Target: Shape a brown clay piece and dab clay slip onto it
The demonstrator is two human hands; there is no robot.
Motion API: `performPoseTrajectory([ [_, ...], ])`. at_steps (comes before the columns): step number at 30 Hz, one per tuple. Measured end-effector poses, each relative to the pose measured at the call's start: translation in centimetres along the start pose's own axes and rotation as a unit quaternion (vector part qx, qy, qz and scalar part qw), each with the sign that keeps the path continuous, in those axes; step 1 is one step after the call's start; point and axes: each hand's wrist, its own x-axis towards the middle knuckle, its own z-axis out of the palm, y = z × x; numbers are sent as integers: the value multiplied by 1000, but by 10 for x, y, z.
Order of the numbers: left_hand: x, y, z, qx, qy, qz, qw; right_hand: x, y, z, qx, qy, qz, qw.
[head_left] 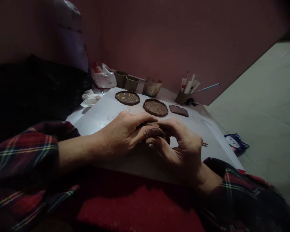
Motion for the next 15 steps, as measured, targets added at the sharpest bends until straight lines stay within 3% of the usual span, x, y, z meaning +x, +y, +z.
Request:
performPoseTrajectory([
  [15,-1,2,0,-11,-2,-21,1000,-1,-1,0,-41,-7,-3,999],
])
